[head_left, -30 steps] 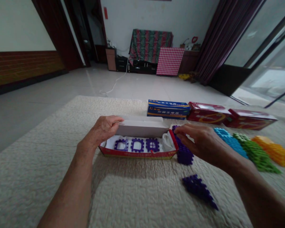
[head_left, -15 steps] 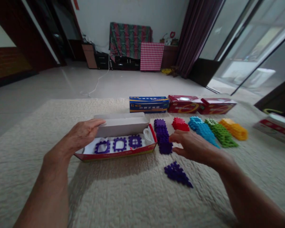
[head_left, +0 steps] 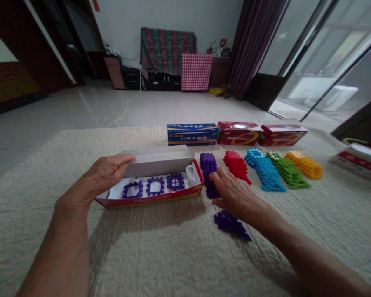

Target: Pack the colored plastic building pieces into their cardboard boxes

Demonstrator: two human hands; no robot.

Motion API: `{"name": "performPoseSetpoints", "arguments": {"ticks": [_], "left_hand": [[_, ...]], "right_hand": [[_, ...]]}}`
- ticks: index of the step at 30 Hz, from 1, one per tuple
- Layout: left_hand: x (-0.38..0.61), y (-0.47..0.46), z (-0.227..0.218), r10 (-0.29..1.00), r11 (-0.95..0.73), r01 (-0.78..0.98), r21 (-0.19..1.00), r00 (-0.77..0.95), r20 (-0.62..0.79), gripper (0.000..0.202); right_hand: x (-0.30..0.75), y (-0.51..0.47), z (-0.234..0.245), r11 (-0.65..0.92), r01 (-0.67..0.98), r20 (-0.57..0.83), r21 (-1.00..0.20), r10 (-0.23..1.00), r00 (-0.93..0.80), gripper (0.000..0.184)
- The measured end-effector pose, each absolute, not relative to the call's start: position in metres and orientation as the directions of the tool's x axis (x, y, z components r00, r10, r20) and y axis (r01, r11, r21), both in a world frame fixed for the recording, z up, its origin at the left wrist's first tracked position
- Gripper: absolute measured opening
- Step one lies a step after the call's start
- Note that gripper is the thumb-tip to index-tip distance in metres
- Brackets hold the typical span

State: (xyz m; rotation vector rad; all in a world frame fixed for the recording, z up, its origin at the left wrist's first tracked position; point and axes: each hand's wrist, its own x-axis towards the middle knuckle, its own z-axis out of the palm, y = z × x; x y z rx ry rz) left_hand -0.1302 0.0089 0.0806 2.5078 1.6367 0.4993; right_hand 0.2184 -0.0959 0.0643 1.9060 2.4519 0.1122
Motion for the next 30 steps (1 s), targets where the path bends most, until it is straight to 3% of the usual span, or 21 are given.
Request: {"name": "performPoseSetpoints", "arguments": {"ticks": [7, 12, 19, 26, 30], "left_hand": [[-0.132, 0.009, 0.079, 0.886, -0.447, 0.856, 0.259, 0.383, 0.261, 0.046], [-0.131, 0.008, 0.079, 0.883, -0.451, 0.85, 0.272, 0.379, 0.277, 0.042], [-0.129, 0.006, 0.082, 0.888, -0.441, 0.858, 0.265, 0.375, 0.266, 0.042], [-0.13, 0.005, 0.081, 0.871, -0.462, 0.842, 0.278, 0.372, 0.321, 0.039], [-0.136, 0.008, 0.08, 0.853, -0.469, 0.832, 0.296, 0.339, 0.397, 0.04]], "right_hand": [[0.211, -0.097, 0.073, 0.196, 0.975, -0.011, 0.107, 0.981, -0.196, 0.023], [0.216, -0.098, 0.079, 0.252, 0.967, -0.045, 0.048, 0.967, -0.25, 0.015], [0.249, -0.091, 0.096, 0.316, 0.927, -0.032, -0.199, 0.944, -0.329, 0.01], [0.227, -0.067, 0.139, 0.431, 0.797, 0.293, -0.423, 0.898, -0.33, 0.016], [0.156, -0.037, 0.131, 0.499, 0.594, 0.241, -0.63, 0.854, -0.462, 0.015]]}}
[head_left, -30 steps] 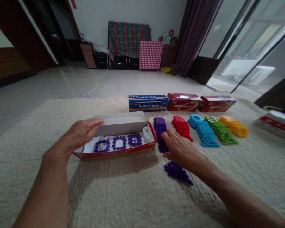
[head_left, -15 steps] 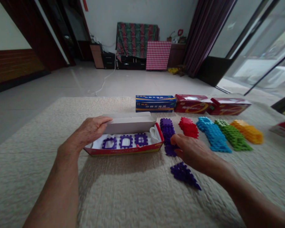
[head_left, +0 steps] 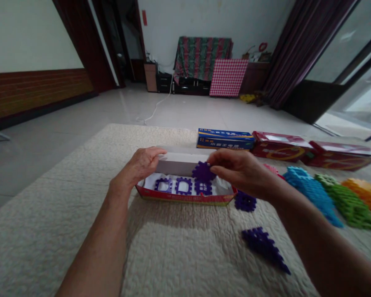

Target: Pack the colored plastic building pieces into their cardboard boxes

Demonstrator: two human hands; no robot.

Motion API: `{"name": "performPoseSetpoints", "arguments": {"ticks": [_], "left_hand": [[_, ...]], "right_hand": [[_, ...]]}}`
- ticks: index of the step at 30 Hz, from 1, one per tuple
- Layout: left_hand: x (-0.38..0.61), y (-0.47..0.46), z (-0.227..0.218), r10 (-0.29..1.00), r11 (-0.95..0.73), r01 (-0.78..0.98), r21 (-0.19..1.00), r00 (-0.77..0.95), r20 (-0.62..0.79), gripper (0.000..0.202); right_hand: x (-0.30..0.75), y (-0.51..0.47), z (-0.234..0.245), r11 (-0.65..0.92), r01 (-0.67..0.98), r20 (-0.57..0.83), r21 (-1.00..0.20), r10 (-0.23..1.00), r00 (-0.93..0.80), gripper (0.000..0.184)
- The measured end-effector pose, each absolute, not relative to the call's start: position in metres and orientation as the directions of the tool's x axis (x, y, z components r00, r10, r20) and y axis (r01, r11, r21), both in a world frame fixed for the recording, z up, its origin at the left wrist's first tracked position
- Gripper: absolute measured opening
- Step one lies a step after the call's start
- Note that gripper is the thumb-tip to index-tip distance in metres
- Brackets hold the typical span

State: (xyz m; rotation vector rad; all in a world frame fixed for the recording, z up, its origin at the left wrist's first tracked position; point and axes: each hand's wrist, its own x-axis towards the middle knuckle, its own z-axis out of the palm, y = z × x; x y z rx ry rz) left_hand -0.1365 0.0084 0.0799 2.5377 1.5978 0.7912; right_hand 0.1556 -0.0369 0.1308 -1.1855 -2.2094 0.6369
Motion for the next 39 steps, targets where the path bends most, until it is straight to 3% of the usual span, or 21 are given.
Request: {"name": "performPoseSetpoints", "arguments": {"ticks": [3, 7, 14, 21, 27, 34, 37, 39], "left_hand": [[-0.144, 0.011, 0.078, 0.862, -0.45, 0.832, 0.326, 0.309, 0.402, 0.039], [-0.148, 0.014, 0.075, 0.861, -0.45, 0.821, 0.352, 0.294, 0.416, 0.04], [-0.145, 0.014, 0.073, 0.856, -0.451, 0.821, 0.349, 0.288, 0.429, 0.039], [-0.145, 0.014, 0.074, 0.867, -0.435, 0.833, 0.342, 0.285, 0.408, 0.039], [-0.144, 0.013, 0.073, 0.872, -0.424, 0.841, 0.336, 0.278, 0.404, 0.04], [-0.142, 0.012, 0.077, 0.897, -0.389, 0.852, 0.352, 0.264, 0.354, 0.039], [-0.142, 0.012, 0.078, 0.903, -0.378, 0.854, 0.358, 0.254, 0.347, 0.039], [-0.143, 0.012, 0.077, 0.906, -0.375, 0.855, 0.358, 0.256, 0.337, 0.039]], "right_hand": [[0.108, -0.018, 0.113, 0.483, 0.517, 0.17, -0.707, 0.825, -0.539, 0.015], [0.072, -0.006, 0.097, 0.482, 0.513, 0.087, -0.71, 0.783, -0.615, 0.018], [0.05, 0.002, 0.092, 0.48, 0.616, 0.029, -0.625, 0.802, -0.596, 0.023], [0.042, 0.004, 0.09, 0.569, 0.695, 0.058, -0.44, 0.79, -0.611, 0.023], [0.054, -0.004, 0.094, 0.605, 0.703, 0.159, -0.374, 0.788, -0.594, 0.026], [0.141, -0.042, 0.119, 0.555, 0.674, 0.411, -0.487, 0.827, -0.384, 0.018], [0.19, -0.054, 0.117, 0.43, 0.763, 0.324, -0.483, 0.897, -0.301, 0.018], [0.218, -0.058, 0.109, 0.358, 0.843, 0.197, -0.401, 0.933, -0.303, 0.015]]}}
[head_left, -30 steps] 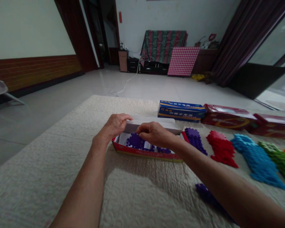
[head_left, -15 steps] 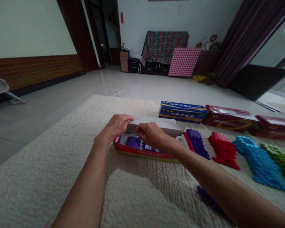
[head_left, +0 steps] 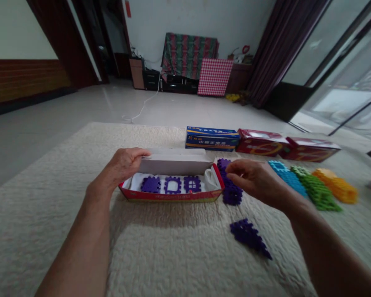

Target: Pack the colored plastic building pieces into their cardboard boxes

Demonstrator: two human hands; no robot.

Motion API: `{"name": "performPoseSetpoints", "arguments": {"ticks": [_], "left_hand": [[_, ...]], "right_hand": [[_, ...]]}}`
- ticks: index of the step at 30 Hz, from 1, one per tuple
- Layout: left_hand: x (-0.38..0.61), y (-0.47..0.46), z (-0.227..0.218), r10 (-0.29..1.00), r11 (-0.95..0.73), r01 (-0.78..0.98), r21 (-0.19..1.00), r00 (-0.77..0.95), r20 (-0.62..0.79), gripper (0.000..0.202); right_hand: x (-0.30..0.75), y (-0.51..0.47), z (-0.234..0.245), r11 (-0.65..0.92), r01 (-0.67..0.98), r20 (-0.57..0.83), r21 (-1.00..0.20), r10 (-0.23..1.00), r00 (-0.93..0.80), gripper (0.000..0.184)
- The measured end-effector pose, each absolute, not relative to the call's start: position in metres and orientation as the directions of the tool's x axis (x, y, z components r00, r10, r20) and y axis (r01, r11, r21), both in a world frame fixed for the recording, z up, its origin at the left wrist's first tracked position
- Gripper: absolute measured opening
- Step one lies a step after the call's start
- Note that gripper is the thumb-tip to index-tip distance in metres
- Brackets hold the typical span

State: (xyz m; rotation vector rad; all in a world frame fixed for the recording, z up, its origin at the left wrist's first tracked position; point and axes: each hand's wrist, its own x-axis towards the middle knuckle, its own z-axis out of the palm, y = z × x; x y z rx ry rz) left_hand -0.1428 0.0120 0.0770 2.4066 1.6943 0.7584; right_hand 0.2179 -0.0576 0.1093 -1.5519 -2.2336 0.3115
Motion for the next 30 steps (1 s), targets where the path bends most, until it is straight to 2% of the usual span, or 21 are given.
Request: {"name": "performPoseSetpoints", "arguments": {"ticks": [3, 6, 14, 19, 30], "left_hand": [[-0.145, 0.014, 0.075, 0.913, -0.363, 0.86, 0.358, 0.252, 0.319, 0.04], [-0.146, 0.015, 0.074, 0.924, -0.339, 0.872, 0.352, 0.238, 0.3, 0.041], [-0.144, 0.013, 0.076, 0.944, -0.291, 0.889, 0.353, 0.205, 0.26, 0.047], [-0.144, 0.014, 0.075, 0.944, -0.283, 0.891, 0.356, 0.193, 0.268, 0.048], [-0.147, 0.016, 0.072, 0.94, -0.294, 0.889, 0.352, 0.201, 0.277, 0.045]], "right_hand": [[0.245, -0.061, 0.096, 0.321, 0.918, 0.07, -0.233, 0.947, -0.313, 0.014], [0.254, -0.064, 0.088, 0.303, 0.947, 0.021, -0.11, 0.953, -0.302, 0.015], [0.238, -0.069, 0.078, 0.246, 0.968, -0.017, 0.053, 0.969, -0.245, 0.016], [0.227, -0.068, 0.073, 0.204, 0.974, -0.038, 0.096, 0.979, -0.201, 0.013], [0.216, -0.08, 0.082, 0.163, 0.985, -0.092, 0.064, 0.983, -0.157, 0.014]]}}
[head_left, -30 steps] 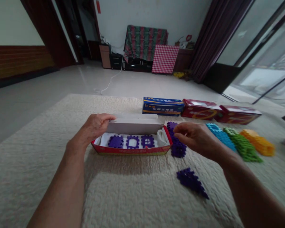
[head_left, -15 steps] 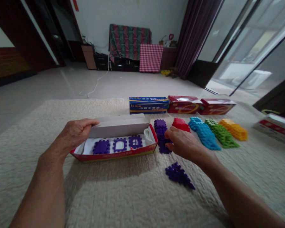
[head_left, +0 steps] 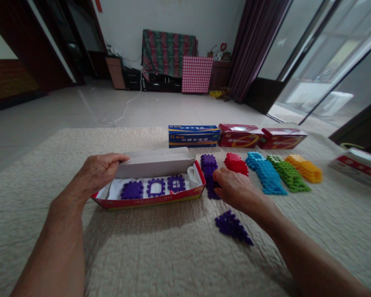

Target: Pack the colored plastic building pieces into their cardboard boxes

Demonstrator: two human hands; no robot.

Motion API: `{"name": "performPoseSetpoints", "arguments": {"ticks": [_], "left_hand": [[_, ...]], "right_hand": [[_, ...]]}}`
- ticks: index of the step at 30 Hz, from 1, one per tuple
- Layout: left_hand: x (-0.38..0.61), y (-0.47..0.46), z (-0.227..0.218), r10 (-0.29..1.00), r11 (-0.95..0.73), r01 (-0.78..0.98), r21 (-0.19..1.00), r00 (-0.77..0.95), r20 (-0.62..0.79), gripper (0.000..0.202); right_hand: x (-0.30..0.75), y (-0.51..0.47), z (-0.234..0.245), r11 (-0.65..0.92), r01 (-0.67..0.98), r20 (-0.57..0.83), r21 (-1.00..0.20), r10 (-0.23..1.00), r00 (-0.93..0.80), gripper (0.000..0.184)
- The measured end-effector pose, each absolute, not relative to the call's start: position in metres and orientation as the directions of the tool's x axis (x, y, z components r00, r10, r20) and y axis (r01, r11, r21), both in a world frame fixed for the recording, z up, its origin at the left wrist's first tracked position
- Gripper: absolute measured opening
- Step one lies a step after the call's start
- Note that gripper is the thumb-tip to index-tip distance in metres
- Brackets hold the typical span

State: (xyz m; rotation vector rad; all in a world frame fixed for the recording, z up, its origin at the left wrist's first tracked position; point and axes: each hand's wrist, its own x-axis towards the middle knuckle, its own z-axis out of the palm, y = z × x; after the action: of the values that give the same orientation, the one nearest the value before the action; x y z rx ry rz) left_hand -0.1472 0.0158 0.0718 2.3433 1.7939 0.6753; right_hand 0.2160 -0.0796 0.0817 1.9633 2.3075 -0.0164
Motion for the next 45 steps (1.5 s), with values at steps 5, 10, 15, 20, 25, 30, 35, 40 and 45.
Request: {"name": "performPoseSetpoints", "arguments": {"ticks": [5, 10, 15, 20, 25, 30, 35, 40, 45], "left_hand": [[-0.148, 0.016, 0.072, 0.936, -0.3, 0.888, 0.348, 0.204, 0.287, 0.045], [-0.146, 0.016, 0.073, 0.939, -0.292, 0.89, 0.349, 0.197, 0.282, 0.046], [-0.146, 0.015, 0.073, 0.938, -0.296, 0.891, 0.344, 0.203, 0.281, 0.047], [-0.146, 0.015, 0.072, 0.936, -0.303, 0.884, 0.357, 0.205, 0.288, 0.047], [-0.145, 0.015, 0.074, 0.931, -0.315, 0.879, 0.358, 0.213, 0.295, 0.043], [-0.142, 0.013, 0.079, 0.931, -0.316, 0.873, 0.372, 0.21, 0.298, 0.043], [-0.142, 0.012, 0.079, 0.915, -0.353, 0.861, 0.367, 0.236, 0.329, 0.042], [-0.141, 0.012, 0.079, 0.911, -0.366, 0.867, 0.339, 0.258, 0.322, 0.041], [-0.141, 0.012, 0.078, 0.909, -0.367, 0.863, 0.347, 0.254, 0.33, 0.041]], "right_hand": [[0.209, -0.085, 0.089, 0.15, 0.986, -0.142, 0.074, 0.98, -0.139, 0.024], [0.211, -0.089, 0.079, 0.205, 0.976, -0.065, 0.067, 0.977, -0.201, 0.033], [0.209, -0.09, 0.08, 0.202, 0.976, -0.035, 0.083, 0.979, -0.2, 0.024], [0.211, -0.092, 0.083, 0.23, 0.973, -0.084, 0.038, 0.971, -0.226, 0.018], [0.234, -0.087, 0.086, 0.255, 0.962, -0.092, -0.101, 0.96, -0.264, 0.017], [0.251, -0.075, 0.127, 0.302, 0.898, 0.137, -0.32, 0.952, -0.272, 0.007], [0.196, -0.053, 0.148, 0.461, 0.675, 0.336, -0.577, 0.886, -0.319, 0.017], [0.127, -0.023, 0.115, 0.461, 0.547, 0.171, -0.699, 0.85, -0.498, 0.018], [0.106, -0.01, 0.09, 0.484, 0.608, 0.077, -0.63, 0.817, -0.571, 0.025]]}}
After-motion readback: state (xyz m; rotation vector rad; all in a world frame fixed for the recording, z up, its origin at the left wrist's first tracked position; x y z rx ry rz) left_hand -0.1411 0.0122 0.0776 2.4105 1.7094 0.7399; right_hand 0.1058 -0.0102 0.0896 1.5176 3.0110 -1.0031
